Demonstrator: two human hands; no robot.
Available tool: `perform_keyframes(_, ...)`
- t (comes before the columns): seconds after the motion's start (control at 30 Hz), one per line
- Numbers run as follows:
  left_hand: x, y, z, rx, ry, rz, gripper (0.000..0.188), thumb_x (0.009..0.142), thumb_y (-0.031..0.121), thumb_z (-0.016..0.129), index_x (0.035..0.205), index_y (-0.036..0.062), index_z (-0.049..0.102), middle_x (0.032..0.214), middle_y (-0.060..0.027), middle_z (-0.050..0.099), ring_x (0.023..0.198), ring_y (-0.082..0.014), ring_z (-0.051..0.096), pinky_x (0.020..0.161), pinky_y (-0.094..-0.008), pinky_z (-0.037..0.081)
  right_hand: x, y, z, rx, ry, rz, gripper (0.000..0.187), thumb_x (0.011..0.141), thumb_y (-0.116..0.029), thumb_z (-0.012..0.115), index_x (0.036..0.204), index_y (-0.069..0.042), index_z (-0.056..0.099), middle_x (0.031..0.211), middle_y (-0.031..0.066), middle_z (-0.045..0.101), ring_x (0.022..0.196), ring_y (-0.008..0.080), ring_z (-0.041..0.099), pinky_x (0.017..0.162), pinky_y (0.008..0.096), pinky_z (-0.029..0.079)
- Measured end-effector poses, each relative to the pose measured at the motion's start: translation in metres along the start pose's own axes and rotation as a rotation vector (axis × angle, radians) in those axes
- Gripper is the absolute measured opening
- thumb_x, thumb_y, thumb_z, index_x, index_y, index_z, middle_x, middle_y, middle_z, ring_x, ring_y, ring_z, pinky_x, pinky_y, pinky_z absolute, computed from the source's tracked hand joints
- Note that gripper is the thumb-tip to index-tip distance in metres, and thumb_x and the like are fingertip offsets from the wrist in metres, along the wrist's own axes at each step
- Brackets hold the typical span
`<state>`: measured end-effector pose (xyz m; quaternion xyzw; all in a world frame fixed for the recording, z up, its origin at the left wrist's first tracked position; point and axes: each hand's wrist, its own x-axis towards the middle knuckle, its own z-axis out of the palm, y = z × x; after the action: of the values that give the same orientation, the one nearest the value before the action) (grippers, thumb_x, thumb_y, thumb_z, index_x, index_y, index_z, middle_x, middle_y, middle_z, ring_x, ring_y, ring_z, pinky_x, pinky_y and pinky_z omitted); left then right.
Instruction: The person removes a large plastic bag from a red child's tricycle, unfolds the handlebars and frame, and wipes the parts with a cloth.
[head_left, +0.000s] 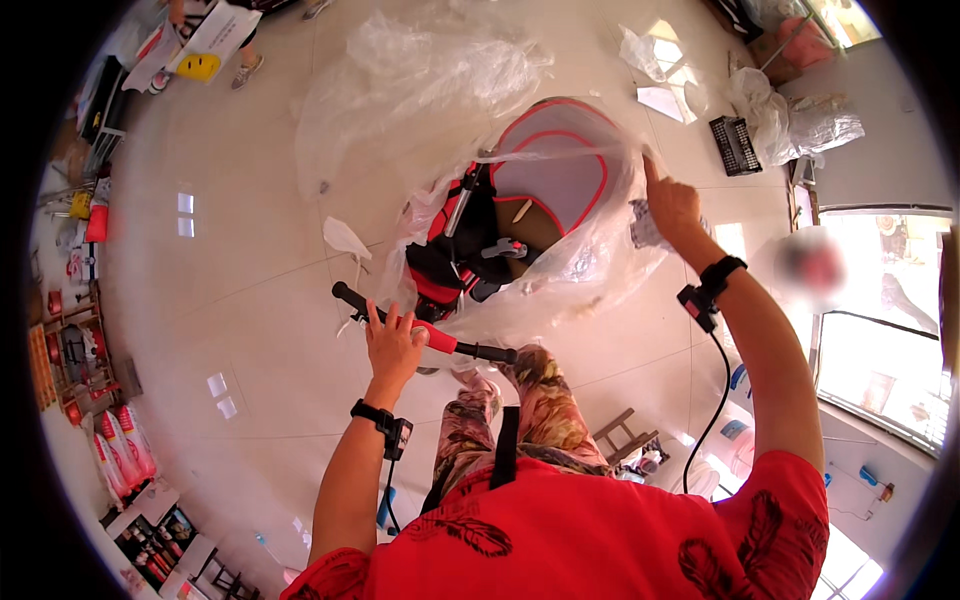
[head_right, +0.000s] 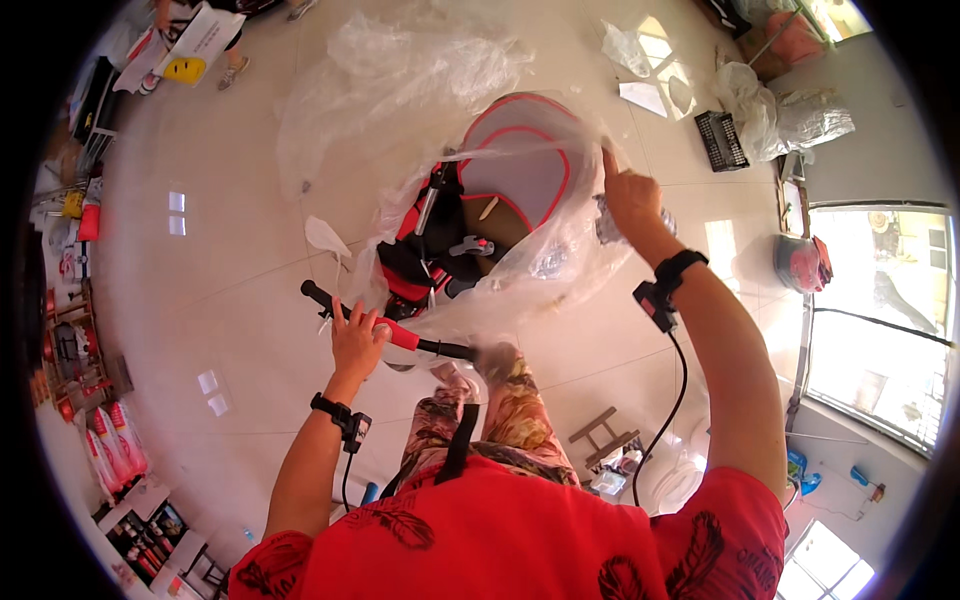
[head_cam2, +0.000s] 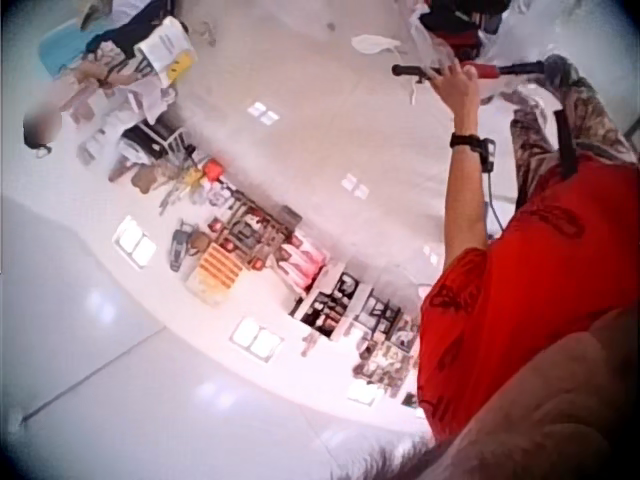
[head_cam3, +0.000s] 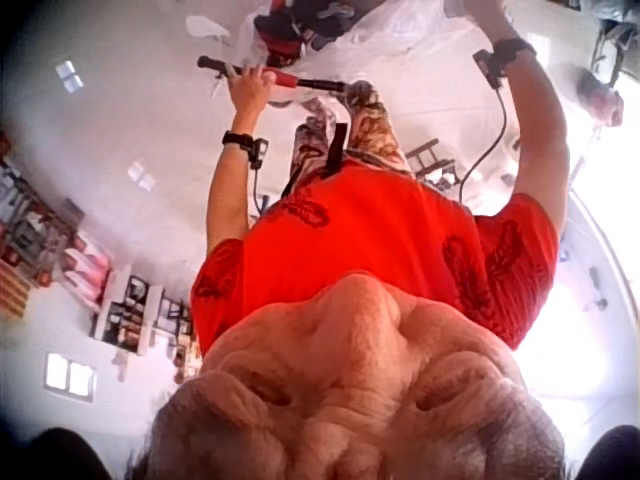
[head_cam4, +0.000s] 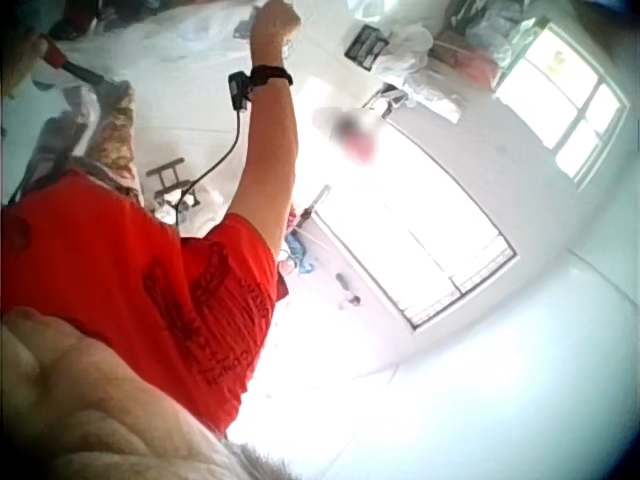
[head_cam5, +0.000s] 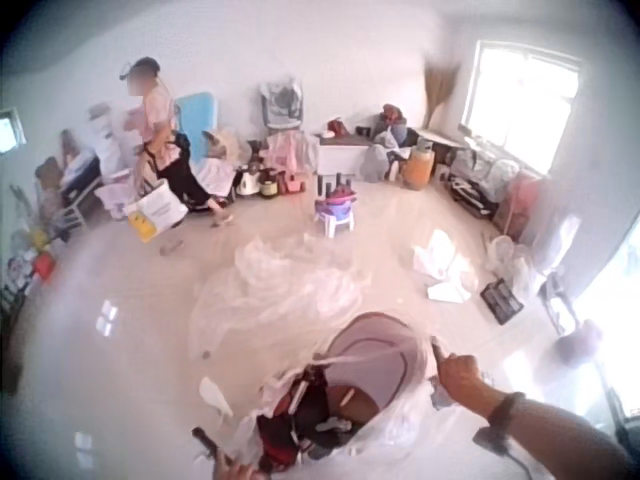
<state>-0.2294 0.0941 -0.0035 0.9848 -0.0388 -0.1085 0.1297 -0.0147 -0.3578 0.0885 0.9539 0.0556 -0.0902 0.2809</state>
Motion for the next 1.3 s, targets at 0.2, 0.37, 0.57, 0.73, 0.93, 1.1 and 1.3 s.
perform_keyframes(0.2, 0.004, 0.025, -0.021, 0.024, -0.087, -0.135, 0.045, 0.08, 0.034, 0.064, 0.116, 0.008, 0.061, 0.13, -0.0145, 0.05, 0.134, -0.04, 0.029, 0.101, -0.0575, 0.031, 0.044, 0.042, 0.001, 0.083, 0.049, -0.006, 0.069, 0.086, -0.011, 0.05, 0.148, -0.014, 0.019, 0.084, 0.0107, 0.068, 0.072, 0.0258, 0.069, 0.06, 0.0386, 0.054)
perform_keyframes(0.37, 0.021, 0.089, -0.027, -0.342, -0.01, -0.068, 0.046, 0.08, 0.025, 0.069, 0.117, 0.0011, 0.057, 0.132, -0.0185, 0.049, 0.123, -0.0354, 0.045, 0.102, -0.0396, 0.038, 0.081, 0.046, 0.039, 0.249, -0.153, -0.069, 0.085, 0.083, -0.012, 0.055, 0.15, -0.021, 0.005, 0.095, 0.0152, 0.068, 0.085, 0.0291, 0.068, 0.073, 0.0415, 0.053)
perform_keyframes(0.57, 0.087, 0.227, 0.007, -0.76, -0.035, -0.059, 0.061, 0.079, 0.03, 0.071, 0.127, 0.0, 0.048, 0.134, -0.0208, 0.046, 0.125, -0.0345, 0.043, 0.104, -0.0389, 0.036, 0.111, 0.051, 0.064, 0.604, -0.227, -0.263, 0.074, 0.083, -0.019, 0.058, 0.147, -0.029, 0.022, 0.098, 0.0187, 0.067, 0.09, 0.0332, 0.066, 0.076, 0.0443, 0.051)
perform_keyframes(0.73, 0.175, 0.3, 0.033, -0.753, 0.068, -0.034, 0.077, 0.076, 0.035, 0.072, 0.134, -0.0026, 0.037, 0.137, -0.0226, 0.042, 0.129, -0.0353, 0.038, 0.107, -0.04, 0.032, 0.131, 0.065, 0.067, 0.971, -0.164, -0.391, 0.053, 0.086, -0.026, 0.057, 0.136, -0.018, 0.043, 0.094, 0.0192, 0.066, 0.088, 0.0358, 0.064, 0.077, 0.0454, 0.049)
perform_keyframes(0.93, 0.223, 0.331, 0.076, -0.846, -0.046, -0.158, 0.085, 0.073, 0.042, 0.074, 0.133, -0.0033, 0.036, 0.13, -0.0239, 0.048, 0.119, -0.0389, 0.047, 0.1, -0.0432, 0.038, 0.143, 0.075, 0.022, 0.824, -0.136, -0.468, 0.056, 0.087, -0.039, 0.06, 0.133, -0.01, 0.044, 0.084, 0.0162, 0.066, 0.079, 0.0324, 0.065, 0.07, 0.042, 0.049)
perform_keyframes(1.1, 0.214, 0.348, 0.117, -0.988, -0.198, -0.118, 0.055, 0.081, 0.042, 0.062, 0.114, -0.0001, 0.048, 0.094, -0.0241, 0.062, 0.089, -0.0409, 0.061, 0.076, -0.0472, 0.048, 0.16, 0.047, -0.021, 0.664, 0.032, -0.755, 0.062, 0.081, -0.045, 0.064, 0.127, -0.008, 0.043, 0.087, 0.0147, 0.066, 0.08, 0.0334, 0.065, 0.068, 0.0428, 0.05)
perform_keyframes(1.3, 0.234, 0.424, 0.031, -0.787, -0.409, -0.057, 0.037, 0.084, 0.033, 0.057, 0.098, -0.0011, 0.054, 0.085, -0.0221, 0.064, 0.084, -0.0397, 0.062, 0.072, -0.048, 0.049, 0.217, 0.029, -0.01, 0.601, 0.155, -1.1, 0.023, 0.087, -0.028, 0.055, 0.088, -0.006, 0.049, 0.07, 0.0144, 0.063, 0.065, 0.0358, 0.063, 0.057, 0.0464, 0.049)
